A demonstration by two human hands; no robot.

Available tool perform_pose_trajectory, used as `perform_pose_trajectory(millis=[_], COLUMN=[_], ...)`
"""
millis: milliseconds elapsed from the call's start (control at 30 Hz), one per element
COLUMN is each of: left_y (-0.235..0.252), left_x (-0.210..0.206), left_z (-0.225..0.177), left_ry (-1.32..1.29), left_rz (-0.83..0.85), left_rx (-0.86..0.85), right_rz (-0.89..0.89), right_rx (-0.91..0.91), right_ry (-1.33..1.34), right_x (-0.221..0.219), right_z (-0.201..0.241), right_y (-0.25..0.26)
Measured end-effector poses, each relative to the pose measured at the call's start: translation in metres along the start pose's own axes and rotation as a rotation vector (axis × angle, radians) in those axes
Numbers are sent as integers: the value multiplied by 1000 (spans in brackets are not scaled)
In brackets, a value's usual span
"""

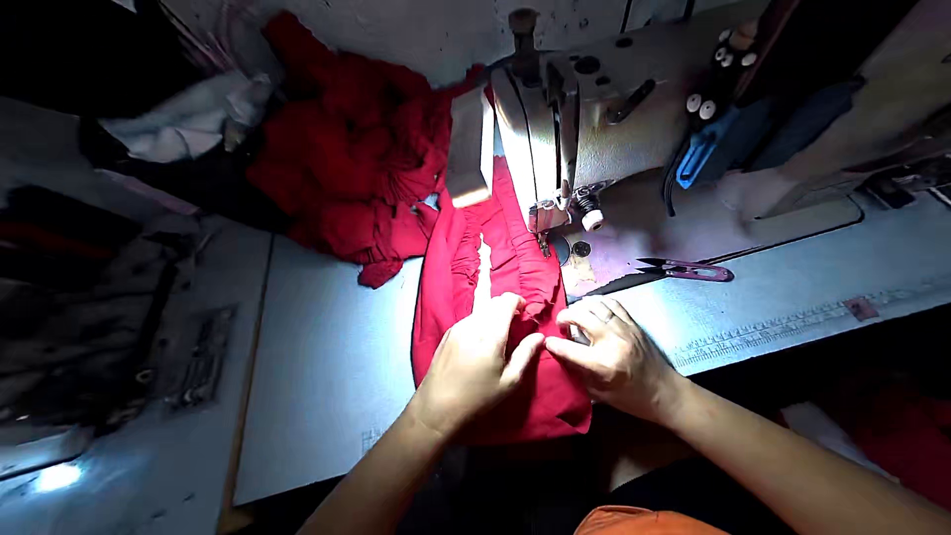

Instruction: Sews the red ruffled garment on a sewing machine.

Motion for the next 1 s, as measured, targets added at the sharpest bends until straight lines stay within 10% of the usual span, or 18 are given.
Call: perform_pose_trajectory(millis=[233, 1000], left_y=[-21, -56], left_x=[14, -51], left_z=[-37, -69], left_ry=[386, 248], left_rz=[-317, -256], left_rx=[-85, -26], right_rz=[65, 41], right_rx=[18, 46], right_ry=[121, 355], right_x=[18, 24], right_z=[49, 101], right_y=[-36, -99])
Point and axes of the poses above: each hand's wrist, its own y-axis towards the middle knuckle, its own x-axis out of the back of the hand, z = x × y, the point moved 3 cm from there along y, towards the middle knuckle, and after that the axes turned 12 degrees about -y, right-handed, at the moved point
